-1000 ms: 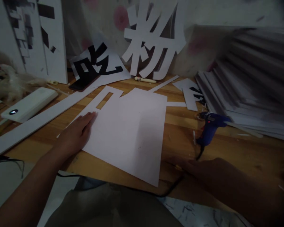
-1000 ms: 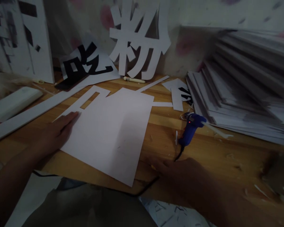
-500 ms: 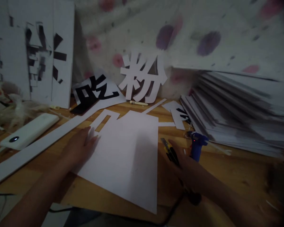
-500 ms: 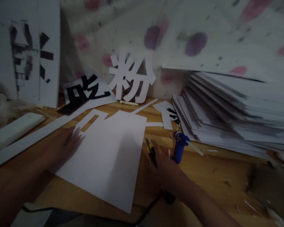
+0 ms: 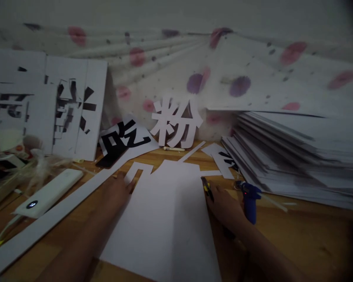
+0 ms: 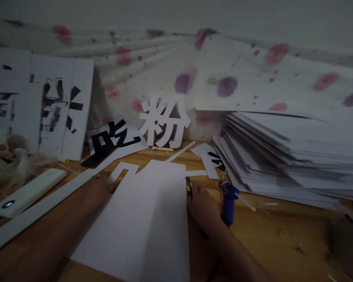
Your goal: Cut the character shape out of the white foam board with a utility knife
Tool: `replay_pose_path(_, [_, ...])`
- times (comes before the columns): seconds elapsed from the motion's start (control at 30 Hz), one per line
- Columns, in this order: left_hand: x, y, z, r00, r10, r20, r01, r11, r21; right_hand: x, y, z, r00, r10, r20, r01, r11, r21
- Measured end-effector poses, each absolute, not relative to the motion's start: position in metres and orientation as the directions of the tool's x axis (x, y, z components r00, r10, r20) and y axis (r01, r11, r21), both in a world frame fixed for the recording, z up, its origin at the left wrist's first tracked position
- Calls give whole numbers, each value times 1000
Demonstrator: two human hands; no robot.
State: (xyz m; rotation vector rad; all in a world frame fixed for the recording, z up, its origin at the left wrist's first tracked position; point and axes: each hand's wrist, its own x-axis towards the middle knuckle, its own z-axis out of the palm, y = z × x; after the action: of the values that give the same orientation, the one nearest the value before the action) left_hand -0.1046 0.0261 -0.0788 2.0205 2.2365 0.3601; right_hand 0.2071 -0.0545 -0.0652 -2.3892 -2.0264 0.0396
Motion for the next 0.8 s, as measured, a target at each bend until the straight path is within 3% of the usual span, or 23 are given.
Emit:
replay_pose_path(0.1, [-106, 32, -79, -134, 989, 60, 969, 118, 219, 211, -54, -70, 179, 984, -3, 984, -179, -25])
replay_pose_path(0.37, [-120, 39, -46, -181, 982, 60, 940, 154, 305, 220, -53, -77, 157, 986, 58, 987, -156, -24])
replay_pose_path(0.6, [-117, 37, -56, -115, 993, 8, 962, 110, 251, 212, -57, -66, 42, 983, 181, 999, -46, 19])
replay_pose_path(0.8, [-107, 36, -63, -112, 993, 27, 937, 97, 335, 204, -63, -70, -1, 986, 169, 987, 28, -160])
